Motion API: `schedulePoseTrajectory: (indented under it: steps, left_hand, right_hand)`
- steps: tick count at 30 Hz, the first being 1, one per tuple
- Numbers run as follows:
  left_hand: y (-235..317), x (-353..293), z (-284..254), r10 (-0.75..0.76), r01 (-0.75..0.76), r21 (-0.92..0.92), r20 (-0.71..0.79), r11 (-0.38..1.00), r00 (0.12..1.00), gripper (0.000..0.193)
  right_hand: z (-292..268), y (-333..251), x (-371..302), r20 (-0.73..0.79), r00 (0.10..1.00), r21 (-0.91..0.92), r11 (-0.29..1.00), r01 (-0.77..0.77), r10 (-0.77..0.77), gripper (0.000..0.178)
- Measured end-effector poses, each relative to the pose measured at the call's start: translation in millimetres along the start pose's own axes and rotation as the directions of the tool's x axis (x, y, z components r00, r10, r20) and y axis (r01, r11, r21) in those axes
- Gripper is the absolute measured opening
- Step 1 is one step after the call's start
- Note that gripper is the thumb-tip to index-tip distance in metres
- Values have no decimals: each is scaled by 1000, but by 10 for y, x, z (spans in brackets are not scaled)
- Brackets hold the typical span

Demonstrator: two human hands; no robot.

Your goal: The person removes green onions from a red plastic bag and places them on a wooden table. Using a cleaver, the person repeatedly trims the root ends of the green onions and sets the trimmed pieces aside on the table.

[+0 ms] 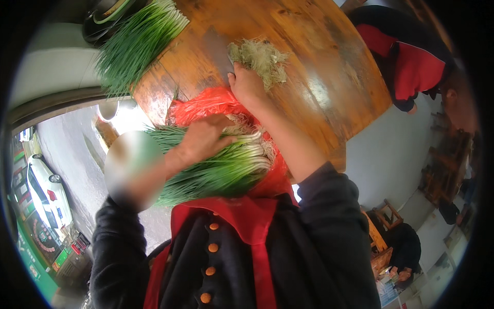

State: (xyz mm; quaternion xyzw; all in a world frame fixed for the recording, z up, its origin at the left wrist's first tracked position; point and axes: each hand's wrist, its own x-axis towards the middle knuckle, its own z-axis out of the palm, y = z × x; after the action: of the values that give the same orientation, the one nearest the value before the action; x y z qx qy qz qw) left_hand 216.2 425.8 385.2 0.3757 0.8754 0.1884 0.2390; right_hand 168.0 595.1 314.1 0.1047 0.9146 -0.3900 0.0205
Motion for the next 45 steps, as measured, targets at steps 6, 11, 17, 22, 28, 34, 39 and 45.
schedulePoseTrajectory:
  steps: [6,11,17,22,28,34,39,45]
  left_hand:
    - [-79,-110,367,73,-91,-74,-212,993,975,28]
    - [-493,-96,12,-307,242,-469,-65,849,950,24]
    - [-1010,225,-135,-360,262,-965,234,30,903,31]
    - [-1267,452,-90,-434,411,-687,152,599,888,27]
    - [-1303,607,37,-406,397,202,1,895,914,21]
    - [-1202,599,194,-286,338,405,-184,850,940,18]
    - [-1145,608,262,-162,279,495,-265,823,951,11]
    - [-1017,586,266,-154,274,523,-262,807,953,9]
  right_hand:
    - [-239,-34,-177,13,1000,72,997,-4,3,31]
    - [-428,19,-76,-79,997,18,1000,-12,13,27]
    - [-550,9,10,-101,991,10,996,86,-85,26]
    - [-368,-52,97,-40,990,-119,984,131,-137,34]
    - [-269,-160,37,162,962,-214,944,252,-220,37]
    - [-168,-251,47,229,953,-233,940,249,-196,35]
    - [-145,-239,39,226,956,-264,932,246,-188,34]
    - [-120,-282,53,272,957,-283,942,181,-102,33]
